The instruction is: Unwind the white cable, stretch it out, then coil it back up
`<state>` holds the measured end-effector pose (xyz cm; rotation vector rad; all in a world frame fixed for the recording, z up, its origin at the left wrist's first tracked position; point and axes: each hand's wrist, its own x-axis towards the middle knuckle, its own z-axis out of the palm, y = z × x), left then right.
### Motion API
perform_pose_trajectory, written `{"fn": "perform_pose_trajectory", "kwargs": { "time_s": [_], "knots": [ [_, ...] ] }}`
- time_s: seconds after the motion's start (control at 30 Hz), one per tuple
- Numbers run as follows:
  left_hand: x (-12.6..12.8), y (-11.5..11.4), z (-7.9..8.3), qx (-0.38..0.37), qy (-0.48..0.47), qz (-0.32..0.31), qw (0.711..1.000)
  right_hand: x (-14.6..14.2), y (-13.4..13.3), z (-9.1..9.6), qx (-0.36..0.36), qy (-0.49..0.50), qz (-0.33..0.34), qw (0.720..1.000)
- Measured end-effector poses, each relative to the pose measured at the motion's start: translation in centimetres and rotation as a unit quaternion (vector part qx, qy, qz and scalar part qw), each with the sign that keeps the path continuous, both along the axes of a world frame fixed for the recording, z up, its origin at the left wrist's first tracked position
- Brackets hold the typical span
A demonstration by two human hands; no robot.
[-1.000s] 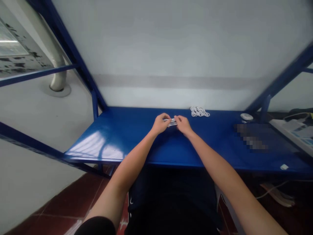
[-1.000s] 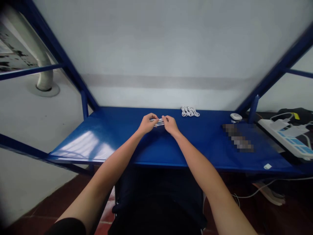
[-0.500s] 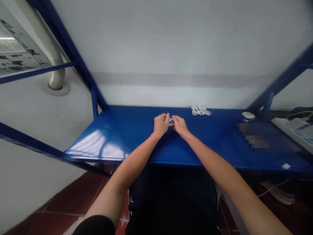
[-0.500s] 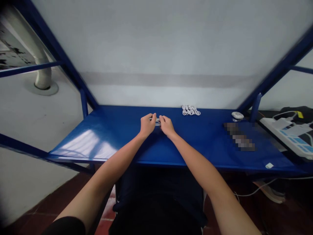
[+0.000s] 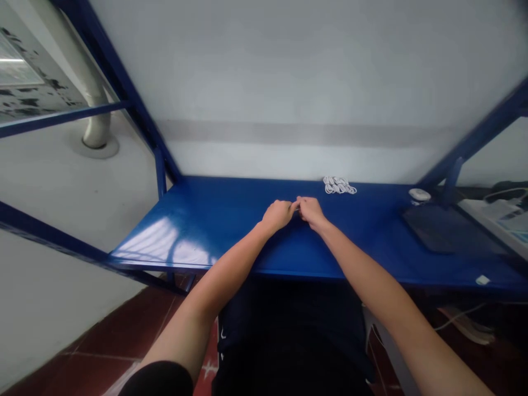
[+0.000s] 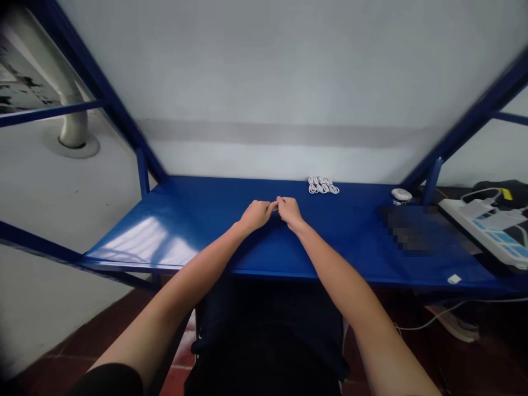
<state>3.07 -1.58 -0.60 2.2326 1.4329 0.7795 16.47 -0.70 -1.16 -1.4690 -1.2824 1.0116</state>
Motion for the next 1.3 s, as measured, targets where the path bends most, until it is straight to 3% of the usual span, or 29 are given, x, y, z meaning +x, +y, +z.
{"fn": "perform_pose_trajectory", "kwargs": {
  "time_s": [0.1, 0.17, 0.3, 0.4, 0.47, 0.53, 0.63, 0.73, 0.83, 0.97, 1.1, 1.2, 1.3],
  "knots": [
    [0.0, 0.1, 0.3, -0.050, -0.070, -0.066, 0.994, 0.6, 0.3, 0.2, 0.108, -0.137, -0.020, 0.984],
    [-0.1, 0.0, 0.9, -0.153, -0.142, -0.090, 0.974, 0.9, 0.4, 0.5, 0.152, -0.193, -0.024, 0.969],
    [-0.7, -0.3, 2.2, -0.410, -0.280, -0.121, 0.860, 1.1, 0.0, 1.1, 0.190, -0.213, 0.009, 0.958],
    [-1.1, -0.5, 2.7, -0.486, -0.332, -0.143, 0.795, 1.1, -0.3, 1.3, 0.211, -0.203, 0.036, 0.955],
    [-1.3, -0.6, 2.7, -0.490, -0.341, -0.163, 0.785, 1.2, -0.5, 1.4, 0.215, -0.201, 0.044, 0.955],
    [-1.2, -0.7, 2.6, -0.461, -0.329, -0.184, 0.803, 1.3, -0.6, 1.4, 0.220, -0.203, 0.044, 0.953],
    [-0.9, -0.7, 2.1, -0.376, -0.274, -0.178, 0.867, 1.5, -0.5, 1.2, 0.225, -0.202, 0.040, 0.952],
    [-0.4, -0.4, 1.4, -0.262, -0.203, -0.156, 0.930, 1.6, -0.3, 0.9, 0.223, -0.203, 0.039, 0.953],
    [-0.3, -0.2, 0.9, -0.142, -0.124, -0.164, 0.968, 1.6, -0.2, 0.7, 0.228, -0.209, 0.048, 0.950],
    [-0.5, -0.6, 1.1, -0.085, -0.013, -0.177, 0.980, 1.7, 0.1, 0.4, 0.227, -0.215, 0.065, 0.948],
    [-0.2, -1.3, 1.0, -0.077, 0.115, -0.122, 0.983, 2.0, 0.7, -0.1, 0.190, -0.231, 0.088, 0.950],
    [0.4, -1.5, 0.4, -0.045, 0.164, -0.079, 0.982, 2.1, 0.9, -0.3, 0.163, -0.236, 0.092, 0.954],
    [0.8, -1.5, -0.1, -0.023, 0.199, -0.076, 0.977, 2.0, 1.0, -0.3, 0.138, -0.219, 0.089, 0.962]
  ]
}}
